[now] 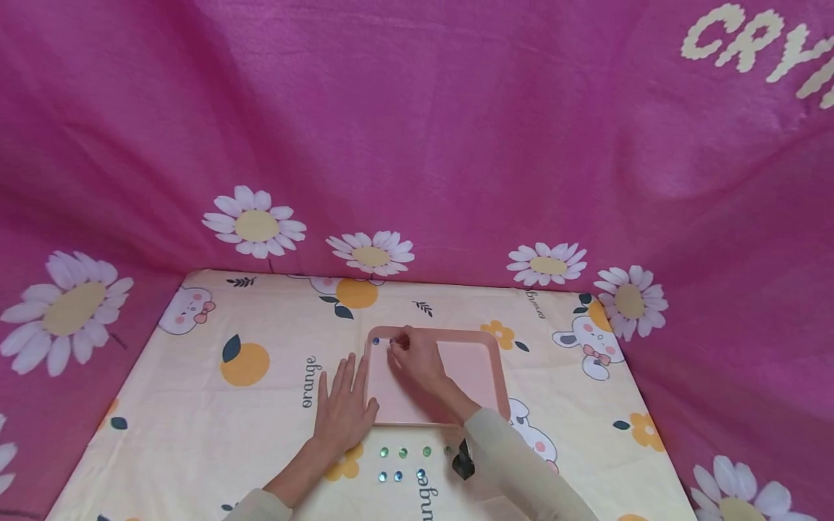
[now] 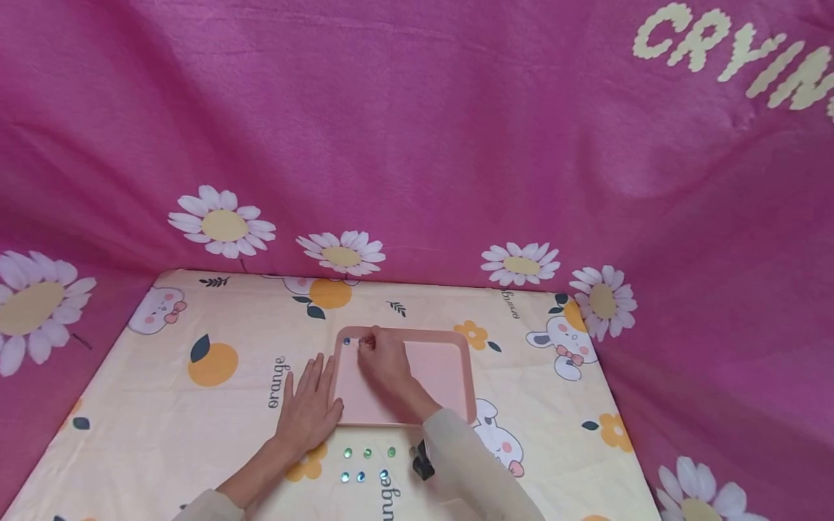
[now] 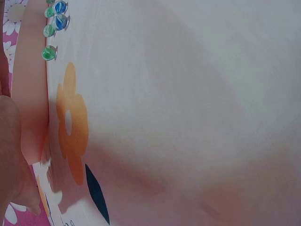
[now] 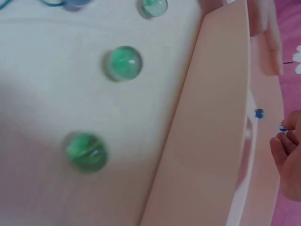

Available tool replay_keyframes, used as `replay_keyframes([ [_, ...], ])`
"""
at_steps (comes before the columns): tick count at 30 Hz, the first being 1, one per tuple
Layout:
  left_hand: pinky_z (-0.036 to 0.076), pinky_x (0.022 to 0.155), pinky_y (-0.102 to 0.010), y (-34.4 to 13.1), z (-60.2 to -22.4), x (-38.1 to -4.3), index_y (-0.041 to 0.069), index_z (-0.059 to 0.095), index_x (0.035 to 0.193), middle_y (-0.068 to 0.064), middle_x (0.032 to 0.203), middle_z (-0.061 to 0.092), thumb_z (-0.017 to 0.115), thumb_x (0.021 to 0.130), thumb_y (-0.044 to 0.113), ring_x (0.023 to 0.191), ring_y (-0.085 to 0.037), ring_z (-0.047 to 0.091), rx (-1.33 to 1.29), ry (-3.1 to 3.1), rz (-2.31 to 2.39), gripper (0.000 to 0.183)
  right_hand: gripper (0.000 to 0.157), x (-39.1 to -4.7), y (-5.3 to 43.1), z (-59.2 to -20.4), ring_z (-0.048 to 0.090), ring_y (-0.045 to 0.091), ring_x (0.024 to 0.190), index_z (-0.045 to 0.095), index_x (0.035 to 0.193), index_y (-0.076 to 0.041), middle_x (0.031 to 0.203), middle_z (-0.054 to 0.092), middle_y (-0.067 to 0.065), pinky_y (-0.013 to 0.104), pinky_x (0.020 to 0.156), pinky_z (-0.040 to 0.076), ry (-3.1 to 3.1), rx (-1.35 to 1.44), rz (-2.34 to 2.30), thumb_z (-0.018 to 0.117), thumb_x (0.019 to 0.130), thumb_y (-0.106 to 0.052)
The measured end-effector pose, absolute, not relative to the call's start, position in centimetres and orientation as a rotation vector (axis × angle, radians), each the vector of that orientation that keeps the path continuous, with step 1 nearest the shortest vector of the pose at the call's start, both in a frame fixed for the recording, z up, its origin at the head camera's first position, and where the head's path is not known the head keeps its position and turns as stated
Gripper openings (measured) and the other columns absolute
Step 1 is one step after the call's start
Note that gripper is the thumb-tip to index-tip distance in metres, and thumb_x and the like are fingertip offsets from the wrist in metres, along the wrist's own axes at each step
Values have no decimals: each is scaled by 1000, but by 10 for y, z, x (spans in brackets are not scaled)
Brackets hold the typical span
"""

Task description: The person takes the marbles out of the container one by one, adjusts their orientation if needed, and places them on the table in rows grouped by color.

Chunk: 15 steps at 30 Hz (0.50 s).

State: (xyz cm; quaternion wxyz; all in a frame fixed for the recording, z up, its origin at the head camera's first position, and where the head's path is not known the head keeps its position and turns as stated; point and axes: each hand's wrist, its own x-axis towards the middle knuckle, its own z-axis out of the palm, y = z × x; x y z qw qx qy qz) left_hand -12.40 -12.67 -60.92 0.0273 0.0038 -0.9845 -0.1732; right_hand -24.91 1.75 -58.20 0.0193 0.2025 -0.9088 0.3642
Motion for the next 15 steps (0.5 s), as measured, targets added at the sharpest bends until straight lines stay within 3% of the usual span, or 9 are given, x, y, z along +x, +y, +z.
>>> replay_keyframes([
  [6,5,119,-60,-127,-610,-123,7,24,159,-17,163,21,53,95,40,149,-35,18,15,-3048,-537,77,5,-232,45,-573,65,12,78,70,90,-8,83,71,0,26,70,57,-2730,597,1308,72,86,-6],
  [15,2,120,-57,-125,-609,-124,8,21,160,-16,164,18,53,96,40,150,-34,15,30,-3057,-535,78,17,-196,84,-562,66,14,89,75,107,-7,95,73,-4,26,80,58,-2743,499,1438,73,91,-12],
])
